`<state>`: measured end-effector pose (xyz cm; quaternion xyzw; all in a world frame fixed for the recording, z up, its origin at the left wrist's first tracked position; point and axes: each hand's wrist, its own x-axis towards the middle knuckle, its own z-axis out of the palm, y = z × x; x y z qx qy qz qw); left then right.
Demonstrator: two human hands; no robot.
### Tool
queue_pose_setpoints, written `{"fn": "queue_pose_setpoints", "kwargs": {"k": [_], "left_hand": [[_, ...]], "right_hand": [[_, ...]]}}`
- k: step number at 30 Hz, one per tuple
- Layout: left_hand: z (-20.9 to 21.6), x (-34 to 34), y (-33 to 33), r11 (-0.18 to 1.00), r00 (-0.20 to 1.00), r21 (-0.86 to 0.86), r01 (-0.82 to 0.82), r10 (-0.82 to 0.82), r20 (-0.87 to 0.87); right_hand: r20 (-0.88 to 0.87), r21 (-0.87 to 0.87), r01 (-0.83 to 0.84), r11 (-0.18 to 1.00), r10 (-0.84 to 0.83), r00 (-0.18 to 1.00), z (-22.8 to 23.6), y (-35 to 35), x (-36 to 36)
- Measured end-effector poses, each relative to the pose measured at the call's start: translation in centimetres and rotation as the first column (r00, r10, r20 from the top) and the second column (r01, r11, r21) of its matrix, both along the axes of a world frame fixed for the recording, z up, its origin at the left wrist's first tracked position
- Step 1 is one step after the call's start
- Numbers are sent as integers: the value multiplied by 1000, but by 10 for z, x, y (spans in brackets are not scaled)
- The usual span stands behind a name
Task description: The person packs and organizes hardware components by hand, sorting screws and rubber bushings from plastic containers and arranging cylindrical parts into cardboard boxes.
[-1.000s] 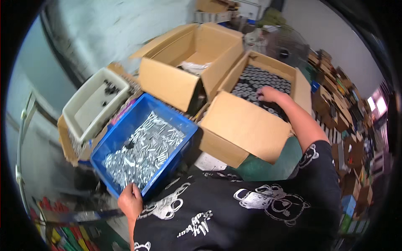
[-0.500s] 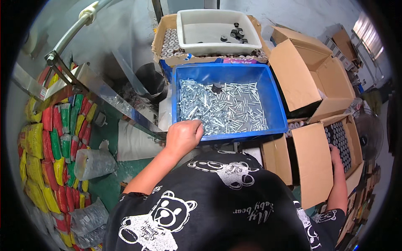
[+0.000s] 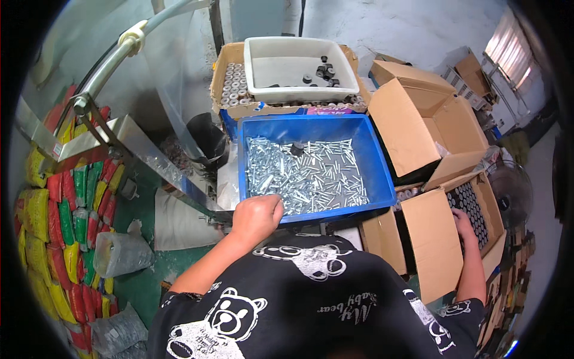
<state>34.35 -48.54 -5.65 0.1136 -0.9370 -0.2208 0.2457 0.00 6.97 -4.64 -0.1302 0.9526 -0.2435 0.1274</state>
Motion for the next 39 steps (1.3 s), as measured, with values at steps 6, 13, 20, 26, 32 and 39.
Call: {"fn": "queue_pose_setpoints", "kwargs": {"k": [6,13,20,26,32,39], "left_hand": [[3,-2,0,1000,998,1,26,-25,-58],[5,-4,3,999,996,14,34,-33,-88],[4,-2,-2,1000,1000,9,24,-23,-8],[-4,0,-4,1000,1000,20,-4,4,6],[-3,-2,-3,998,998,56,43,-41,-48],[0,1,-3,994,997,95,58,-53,-55]], "right_hand": [[137,250,123,960,-161,977,41,-59,41],[151,-36,118,992,-111,982,17,-41,41],[-409,-227,102,969,-190,893,9,6,-12],[-253,-480,-151,864,29,967,140,-239,52],[-167,310,-734,605,794,584,-4,-482,88],[-274,215,-731,648,758,592,-80,-515,65]]}}
